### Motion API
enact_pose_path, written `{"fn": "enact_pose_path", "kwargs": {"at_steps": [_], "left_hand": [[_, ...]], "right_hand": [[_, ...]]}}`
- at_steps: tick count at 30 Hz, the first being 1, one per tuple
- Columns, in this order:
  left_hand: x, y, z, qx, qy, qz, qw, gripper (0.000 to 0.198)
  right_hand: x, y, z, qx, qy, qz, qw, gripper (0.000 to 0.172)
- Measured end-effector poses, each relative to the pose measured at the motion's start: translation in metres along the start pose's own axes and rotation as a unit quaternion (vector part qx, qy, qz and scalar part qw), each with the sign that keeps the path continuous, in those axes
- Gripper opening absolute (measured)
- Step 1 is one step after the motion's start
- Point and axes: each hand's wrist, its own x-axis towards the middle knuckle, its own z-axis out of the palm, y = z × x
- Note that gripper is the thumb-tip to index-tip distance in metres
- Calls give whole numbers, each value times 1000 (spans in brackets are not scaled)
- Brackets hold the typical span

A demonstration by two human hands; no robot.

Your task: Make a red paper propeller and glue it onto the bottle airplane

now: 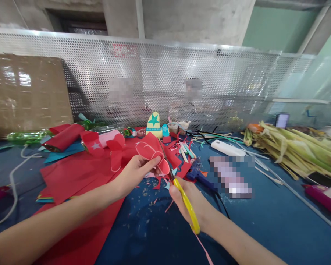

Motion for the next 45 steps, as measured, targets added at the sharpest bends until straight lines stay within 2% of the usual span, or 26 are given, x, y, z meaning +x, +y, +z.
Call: {"fn": "enact_pose_path", "kwargs": {"at_steps": [12, 33, 41, 45], "left_hand": [[-1, 6, -4, 16, 4, 0, 1000, 35], [4, 2, -10, 11, 6, -16, 1000, 33], [9, 8, -17, 28, -43, -35, 998, 28], [11, 10, -20, 27, -77, -43, 996, 29]], "right_hand": [[-1, -18, -12, -4, -42, 45, 998, 54], [1, -15, -16, -12, -48, 63, 997, 52], [0, -5, -18, -23, -53, 59, 997, 50], [-3, -7, -19, -15, -67, 30, 997, 50]]}}
